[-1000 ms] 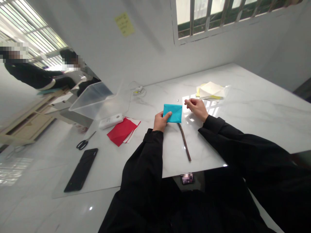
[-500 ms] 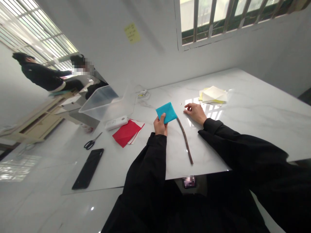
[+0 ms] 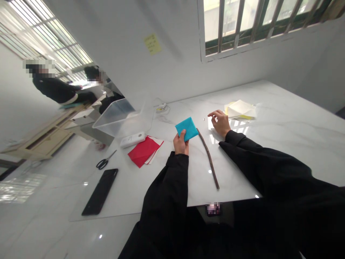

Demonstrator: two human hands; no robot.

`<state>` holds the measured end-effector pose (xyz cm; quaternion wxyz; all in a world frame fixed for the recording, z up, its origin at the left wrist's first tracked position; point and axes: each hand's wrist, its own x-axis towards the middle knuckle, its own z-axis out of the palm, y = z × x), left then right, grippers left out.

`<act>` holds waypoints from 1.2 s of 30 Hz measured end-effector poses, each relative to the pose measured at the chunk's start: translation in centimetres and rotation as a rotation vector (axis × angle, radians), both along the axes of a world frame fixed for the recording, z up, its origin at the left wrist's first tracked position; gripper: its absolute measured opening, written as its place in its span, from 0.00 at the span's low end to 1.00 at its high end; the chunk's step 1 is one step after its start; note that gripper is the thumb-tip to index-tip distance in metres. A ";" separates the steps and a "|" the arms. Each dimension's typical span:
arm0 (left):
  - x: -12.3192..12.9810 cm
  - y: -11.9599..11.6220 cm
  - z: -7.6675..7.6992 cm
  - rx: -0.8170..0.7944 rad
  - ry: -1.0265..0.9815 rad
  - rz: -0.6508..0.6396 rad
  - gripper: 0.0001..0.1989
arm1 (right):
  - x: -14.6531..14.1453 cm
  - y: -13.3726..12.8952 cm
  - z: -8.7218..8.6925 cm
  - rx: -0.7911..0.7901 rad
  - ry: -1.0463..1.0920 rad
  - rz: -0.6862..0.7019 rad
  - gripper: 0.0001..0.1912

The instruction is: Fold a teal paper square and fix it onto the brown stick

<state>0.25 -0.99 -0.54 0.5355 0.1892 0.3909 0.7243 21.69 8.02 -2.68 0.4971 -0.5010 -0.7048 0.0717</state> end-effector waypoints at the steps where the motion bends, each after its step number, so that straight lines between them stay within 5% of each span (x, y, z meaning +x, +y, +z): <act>1: 0.0 0.0 0.0 0.003 -0.001 -0.004 0.20 | 1.0 -0.5 0.2 0.045 0.010 -0.032 0.17; 5: 0.1 0.0 -0.1 0.019 0.014 -0.024 0.23 | 5.9 -1.0 0.9 0.083 0.069 -0.274 0.15; 11: 0.1 0.1 -0.1 0.003 0.025 -0.021 0.25 | 9.1 0.1 0.7 -0.160 -0.112 -0.268 0.09; 26: 0.5 0.6 -0.5 0.033 0.097 -0.044 0.19 | 8.0 0.0 0.0 -0.331 -0.174 -0.159 0.13; 36: 0.4 0.6 -0.6 0.023 0.118 -0.049 0.20 | 1.9 -3.6 1.3 -0.346 -0.112 0.204 0.12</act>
